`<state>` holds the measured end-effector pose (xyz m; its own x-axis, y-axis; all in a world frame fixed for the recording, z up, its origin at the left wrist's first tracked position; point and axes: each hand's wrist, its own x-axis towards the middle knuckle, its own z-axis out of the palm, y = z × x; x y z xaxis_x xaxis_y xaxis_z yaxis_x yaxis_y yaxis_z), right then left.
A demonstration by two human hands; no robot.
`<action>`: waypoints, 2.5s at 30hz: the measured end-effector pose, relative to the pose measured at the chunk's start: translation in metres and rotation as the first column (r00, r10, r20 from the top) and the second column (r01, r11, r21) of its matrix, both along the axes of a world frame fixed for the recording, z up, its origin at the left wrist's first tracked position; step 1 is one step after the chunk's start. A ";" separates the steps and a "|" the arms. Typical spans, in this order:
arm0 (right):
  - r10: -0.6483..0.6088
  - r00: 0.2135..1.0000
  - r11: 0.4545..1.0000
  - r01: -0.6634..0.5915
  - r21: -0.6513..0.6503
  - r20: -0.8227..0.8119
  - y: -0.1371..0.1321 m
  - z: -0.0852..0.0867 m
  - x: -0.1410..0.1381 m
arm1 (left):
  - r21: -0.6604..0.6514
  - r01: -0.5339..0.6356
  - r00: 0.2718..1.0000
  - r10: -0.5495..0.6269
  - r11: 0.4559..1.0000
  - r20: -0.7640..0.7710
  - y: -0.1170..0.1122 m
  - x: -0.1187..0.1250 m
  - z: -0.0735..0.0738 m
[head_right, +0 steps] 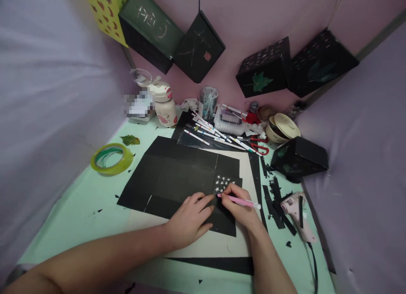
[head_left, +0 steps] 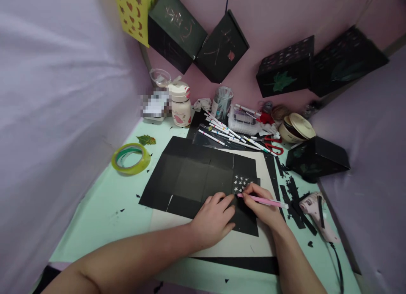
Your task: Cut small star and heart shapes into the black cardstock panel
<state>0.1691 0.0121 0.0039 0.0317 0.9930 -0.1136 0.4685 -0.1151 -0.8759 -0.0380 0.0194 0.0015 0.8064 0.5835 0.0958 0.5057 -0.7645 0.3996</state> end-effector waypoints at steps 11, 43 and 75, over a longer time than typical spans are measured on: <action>-0.005 1.000 1.000 0.005 0.026 -0.004 0.000 -0.004 0.002 | 0.003 -0.007 1.000 0.007 1.000 0.001 0.000 0.000 0.001; -0.016 1.000 1.000 0.016 0.022 -0.026 0.000 -0.005 0.000 | -0.002 -0.007 1.000 0.007 1.000 0.019 0.000 0.000 -0.002; 0.000 1.000 1.000 0.000 0.027 -0.006 0.000 -0.005 0.001 | -0.015 0.006 1.000 -0.006 1.000 0.021 0.000 -0.001 -0.003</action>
